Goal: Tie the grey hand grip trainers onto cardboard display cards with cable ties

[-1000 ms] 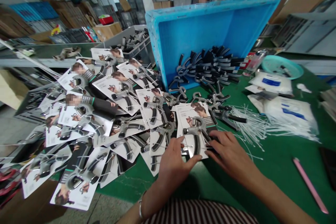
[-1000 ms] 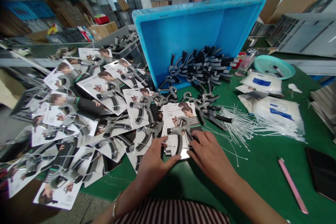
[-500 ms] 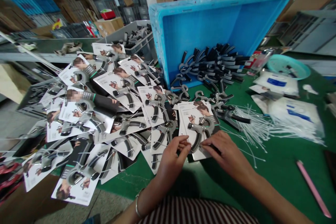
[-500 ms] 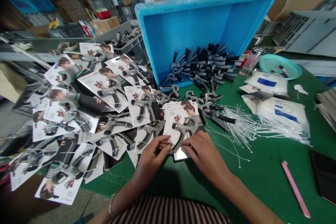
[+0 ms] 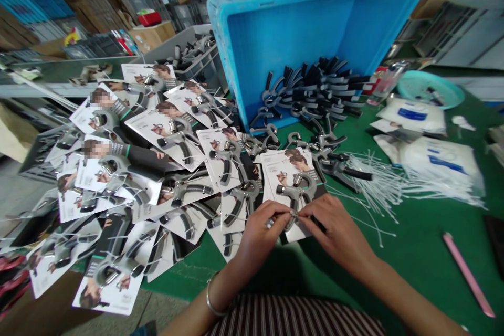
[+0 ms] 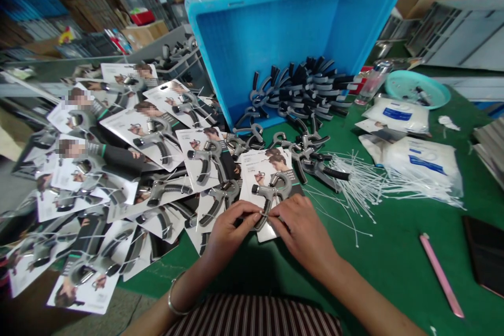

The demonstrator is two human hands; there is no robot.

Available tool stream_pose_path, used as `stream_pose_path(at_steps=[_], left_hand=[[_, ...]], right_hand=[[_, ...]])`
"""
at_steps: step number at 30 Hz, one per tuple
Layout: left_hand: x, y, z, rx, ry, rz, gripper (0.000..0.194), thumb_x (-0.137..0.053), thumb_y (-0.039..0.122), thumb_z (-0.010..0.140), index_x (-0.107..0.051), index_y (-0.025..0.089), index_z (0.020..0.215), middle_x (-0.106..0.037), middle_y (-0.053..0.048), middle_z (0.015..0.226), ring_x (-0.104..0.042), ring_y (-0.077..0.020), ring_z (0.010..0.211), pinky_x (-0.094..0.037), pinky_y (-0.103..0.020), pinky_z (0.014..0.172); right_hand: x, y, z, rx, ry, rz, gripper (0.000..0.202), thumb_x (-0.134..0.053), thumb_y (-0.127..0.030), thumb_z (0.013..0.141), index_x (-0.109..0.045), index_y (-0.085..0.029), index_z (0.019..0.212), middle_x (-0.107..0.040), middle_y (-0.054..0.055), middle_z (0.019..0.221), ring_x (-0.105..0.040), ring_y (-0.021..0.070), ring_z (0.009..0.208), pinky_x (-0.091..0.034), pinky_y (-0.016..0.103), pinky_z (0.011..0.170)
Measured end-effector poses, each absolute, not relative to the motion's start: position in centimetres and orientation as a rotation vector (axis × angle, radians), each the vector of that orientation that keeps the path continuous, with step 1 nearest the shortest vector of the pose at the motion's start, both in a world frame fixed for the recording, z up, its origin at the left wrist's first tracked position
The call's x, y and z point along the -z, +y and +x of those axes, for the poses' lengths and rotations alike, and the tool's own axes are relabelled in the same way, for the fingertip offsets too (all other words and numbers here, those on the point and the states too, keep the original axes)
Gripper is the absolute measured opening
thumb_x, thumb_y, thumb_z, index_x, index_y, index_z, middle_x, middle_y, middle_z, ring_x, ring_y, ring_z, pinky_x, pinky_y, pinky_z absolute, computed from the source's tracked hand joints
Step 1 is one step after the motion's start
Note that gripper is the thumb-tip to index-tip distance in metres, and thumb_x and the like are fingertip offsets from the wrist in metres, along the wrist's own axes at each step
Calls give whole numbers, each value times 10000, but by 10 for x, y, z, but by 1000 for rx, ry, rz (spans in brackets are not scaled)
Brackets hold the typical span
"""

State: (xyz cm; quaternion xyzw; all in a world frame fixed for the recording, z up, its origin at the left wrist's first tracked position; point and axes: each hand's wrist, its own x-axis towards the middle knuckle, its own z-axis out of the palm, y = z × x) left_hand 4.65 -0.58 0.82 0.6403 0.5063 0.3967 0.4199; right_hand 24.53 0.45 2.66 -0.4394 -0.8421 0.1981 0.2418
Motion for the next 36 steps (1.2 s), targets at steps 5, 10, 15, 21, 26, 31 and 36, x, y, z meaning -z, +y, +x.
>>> stream_pose_path(at_steps=[5, 10, 15, 21, 26, 31, 36], left_hand=[[-6, -5, 44, -957, 1248, 1434, 132, -596, 276, 904, -693, 192, 935, -686, -29, 906, -619, -157, 843, -471, -249, 778], [-7, -4, 45, -929, 1228, 1423, 156, -588, 298, 912, -691, 188, 952, -681, -36, 937, -606, -158, 856, -462, -253, 792], [-8, -4, 44, -901, 1230, 1437, 158, -590, 297, 907, -695, 186, 946, -682, -41, 921, -610, -165, 860, -467, -255, 785], [-9, -3, 43, -891, 1232, 1472, 159, -578, 290, 906, -695, 190, 946, -679, -42, 914, -609, -170, 856, -471, -259, 781], [-13, 0, 42, -872, 1226, 1549, 144, -571, 272, 903, -691, 195, 920, -675, -39, 897, -616, -176, 865, -475, -270, 805], [-17, 2, 41, -845, 1203, 1565, 134, -576, 262, 902, -690, 191, 903, -670, -31, 882, -613, -172, 866, -461, -262, 805], [-18, 3, 42, -829, 1213, 1571, 126, -569, 243, 906, -684, 190, 897, -658, -22, 874, -599, -162, 839, -446, -255, 784]], right_hand=[[-30, 6, 249, -508, -2390, -1223, 168, -485, -250, 980, -634, -181, 940, -660, 82, 895, -519, 240, 871, -385, 408, 822], [-29, 6, 249, -524, -2372, -1232, 173, -483, -262, 982, -630, -185, 937, -655, 74, 882, -511, 236, 866, -380, 398, 818], [-29, 6, 249, -531, -2350, -1232, 163, -491, -266, 980, -627, -189, 933, -659, 72, 876, -515, 235, 857, -379, 390, 810], [-30, 6, 248, -501, -2352, -1221, 167, -491, -268, 980, -629, -191, 925, -669, 76, 875, -526, 234, 848, -378, 385, 802], [-30, 6, 248, -472, -2365, -1217, 190, -487, -284, 981, -644, -194, 925, -673, 78, 872, -537, 232, 848, -377, 378, 793], [-29, 4, 250, -506, -2360, -1229, 187, -481, -281, 984, -636, -187, 936, -664, 75, 888, -529, 234, 861, -371, 380, 802], [-30, 5, 250, -490, -2362, -1222, 179, -491, -278, 980, -641, -193, 931, -666, 75, 878, -533, 230, 852, -371, 375, 798]])
